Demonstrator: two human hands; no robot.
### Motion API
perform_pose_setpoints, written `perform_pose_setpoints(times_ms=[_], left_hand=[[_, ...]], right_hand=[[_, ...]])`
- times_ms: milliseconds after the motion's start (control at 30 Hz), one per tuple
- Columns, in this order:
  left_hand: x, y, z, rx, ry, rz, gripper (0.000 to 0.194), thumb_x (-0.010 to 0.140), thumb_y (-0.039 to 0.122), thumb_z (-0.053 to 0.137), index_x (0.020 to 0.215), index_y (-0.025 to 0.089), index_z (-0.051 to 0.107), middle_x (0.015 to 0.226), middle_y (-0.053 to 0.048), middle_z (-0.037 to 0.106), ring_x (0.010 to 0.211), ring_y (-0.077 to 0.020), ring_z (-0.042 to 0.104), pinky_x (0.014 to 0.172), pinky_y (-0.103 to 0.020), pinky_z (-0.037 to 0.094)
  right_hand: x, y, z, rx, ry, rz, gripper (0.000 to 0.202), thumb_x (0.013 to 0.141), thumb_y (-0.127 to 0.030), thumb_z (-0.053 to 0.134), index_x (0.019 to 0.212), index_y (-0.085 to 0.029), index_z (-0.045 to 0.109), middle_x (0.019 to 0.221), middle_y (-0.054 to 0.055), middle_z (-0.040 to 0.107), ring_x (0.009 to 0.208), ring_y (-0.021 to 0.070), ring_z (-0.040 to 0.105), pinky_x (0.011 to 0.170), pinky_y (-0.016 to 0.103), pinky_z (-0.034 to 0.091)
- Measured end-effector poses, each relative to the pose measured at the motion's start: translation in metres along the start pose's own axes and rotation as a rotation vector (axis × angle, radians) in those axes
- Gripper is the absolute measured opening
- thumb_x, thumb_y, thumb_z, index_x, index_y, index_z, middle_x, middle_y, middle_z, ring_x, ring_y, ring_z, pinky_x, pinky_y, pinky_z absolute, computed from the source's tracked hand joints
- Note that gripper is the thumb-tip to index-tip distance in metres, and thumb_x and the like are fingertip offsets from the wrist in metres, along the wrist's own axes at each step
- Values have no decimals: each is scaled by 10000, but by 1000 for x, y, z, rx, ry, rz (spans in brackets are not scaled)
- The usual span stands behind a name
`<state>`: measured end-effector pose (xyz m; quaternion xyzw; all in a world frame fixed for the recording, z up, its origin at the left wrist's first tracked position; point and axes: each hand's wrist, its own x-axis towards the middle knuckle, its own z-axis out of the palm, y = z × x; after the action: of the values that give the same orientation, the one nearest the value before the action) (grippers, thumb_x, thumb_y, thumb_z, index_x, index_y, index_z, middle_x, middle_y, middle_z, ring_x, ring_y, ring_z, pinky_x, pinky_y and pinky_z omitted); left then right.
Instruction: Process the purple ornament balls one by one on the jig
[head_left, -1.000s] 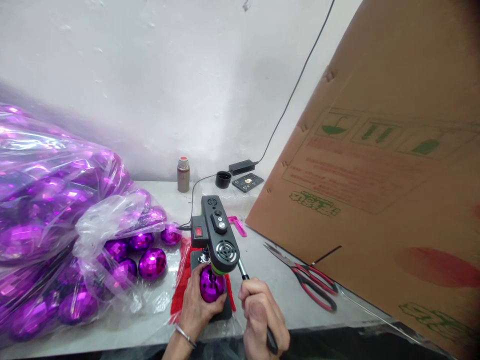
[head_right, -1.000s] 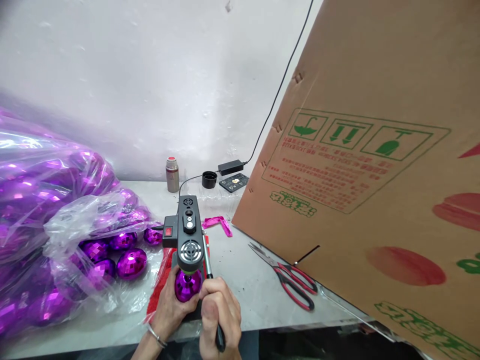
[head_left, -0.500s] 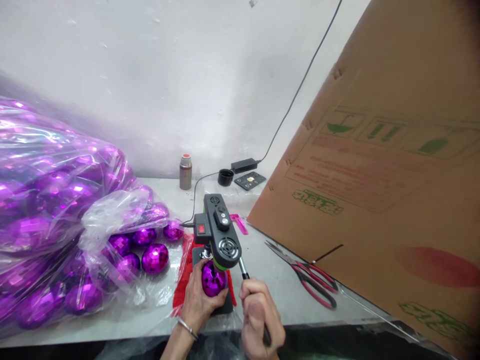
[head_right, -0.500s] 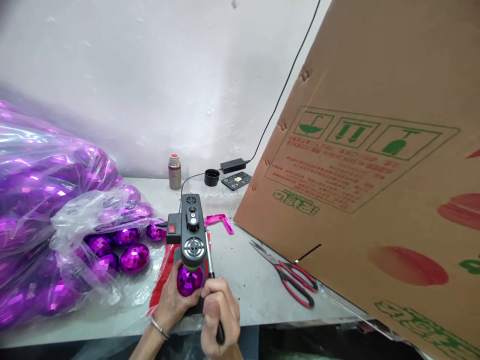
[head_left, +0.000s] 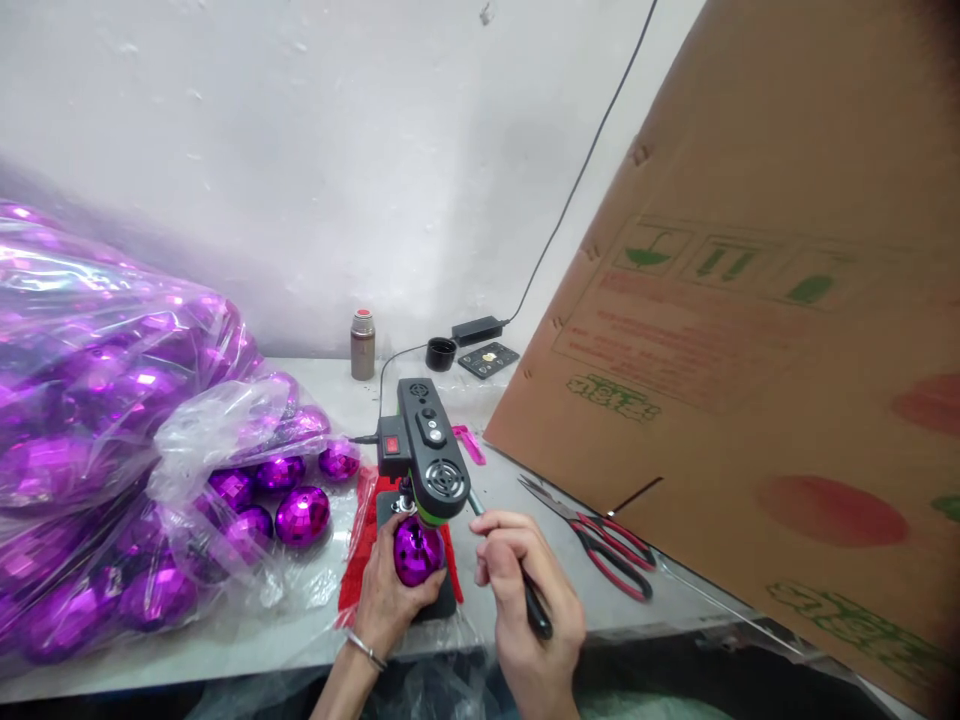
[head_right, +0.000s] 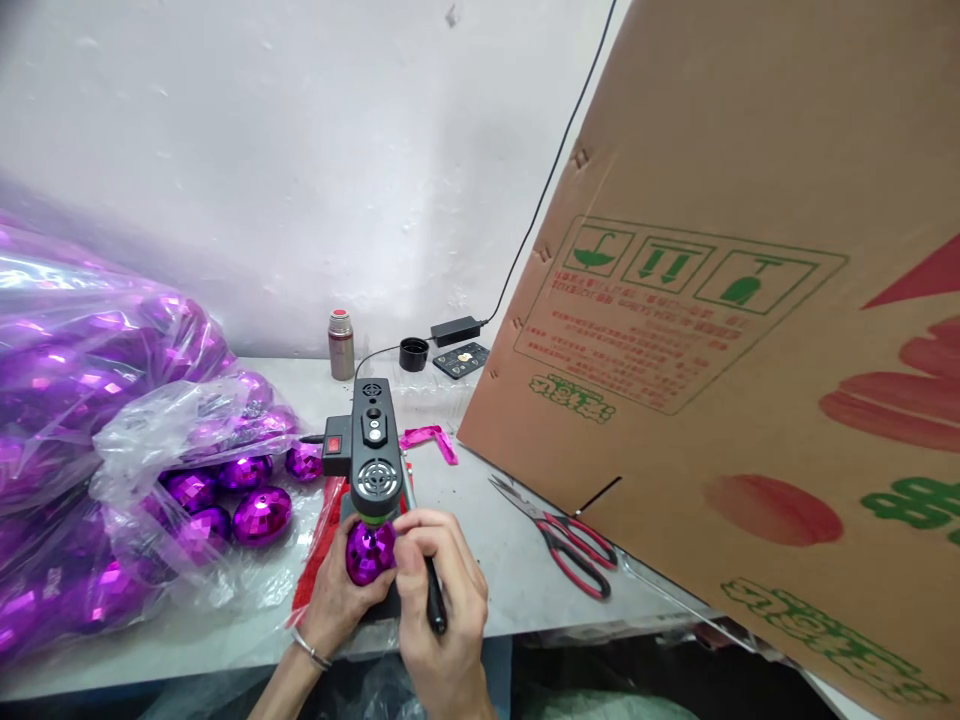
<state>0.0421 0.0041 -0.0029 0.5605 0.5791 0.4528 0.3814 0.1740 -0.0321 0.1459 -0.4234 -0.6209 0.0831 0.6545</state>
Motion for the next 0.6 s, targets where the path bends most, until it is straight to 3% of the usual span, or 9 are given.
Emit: perform_pose_setpoints(times_ms=[33,67,100,167,200,300,333,467,600], left_hand=[[0,-1,0,-7,-1,7,819,657,481,828,1375,173,581,1310,-174,749,1183,-382,751,1044,-582,605],[1,-1,0,-16,-1,15,811,668,484,827,1380,184,581,1314,-163,750,1181,-371,754,1046,-570,607],[1,-2,0,-25,3,23,798,676,483,825,1378,192,583,1311,-151,754,1181,-361,755,1052,-558,608],[-1,-4,-3,-36,42,35,774,675,481,822,1359,199,593,1306,-139,756,1199,-354,749,1073,-546,600],[-5,-7,-7,-34,77,35,770,670,489,823,1347,198,599,1311,-141,754,1213,-358,742,1083,-546,597],[-31,-22,-25,-33,179,4,789,689,551,822,1356,193,599,1337,-161,743,1251,-379,726,1103,-553,589],[-46,-30,-33,-41,183,-1,801,706,583,818,1370,194,596,1345,-166,741,1259,-382,724,1111,-548,587],[-114,-69,-63,-25,47,28,919,624,763,837,1346,231,640,1338,-160,762,1254,-411,733,1123,-508,594],[-147,-100,-79,275,-166,-149,839,774,637,739,1487,221,587,1531,-159,663,1411,-392,647,1183,-487,542]], right_hand=[[-8,5,-3,-26,31,14,116,1064,-285,626,998,-212,687,1008,73,746,828,163,732,665,245,585],[-19,11,-8,-55,64,30,172,1032,-330,691,1150,-205,693,1134,113,754,850,177,747,680,266,609],[-33,20,-13,-86,85,59,353,1008,-361,732,1311,-196,655,1226,146,743,821,176,747,689,287,626],[-70,41,-26,-152,-21,77,519,991,-376,762,1445,-185,595,1119,113,767,732,163,729,698,293,639],[-91,53,-33,-188,-100,60,470,1005,-379,741,1419,-192,618,1027,81,774,712,165,722,681,279,629],[-154,85,-49,-240,-619,-208,265,1087,-427,583,1238,-246,705,929,33,784,724,158,721,684,242,598],[-173,93,-52,-236,-698,-246,243,1089,-457,570,1147,-281,727,870,-2,779,716,147,716,686,228,584],[-225,108,-56,-309,-849,-190,415,1085,-611,478,1040,-299,747,832,-19,783,784,167,734,839,297,587],[-242,118,-72,-502,-952,47,599,1069,-650,441,732,-238,715,613,9,675,658,201,687,747,318,569]])
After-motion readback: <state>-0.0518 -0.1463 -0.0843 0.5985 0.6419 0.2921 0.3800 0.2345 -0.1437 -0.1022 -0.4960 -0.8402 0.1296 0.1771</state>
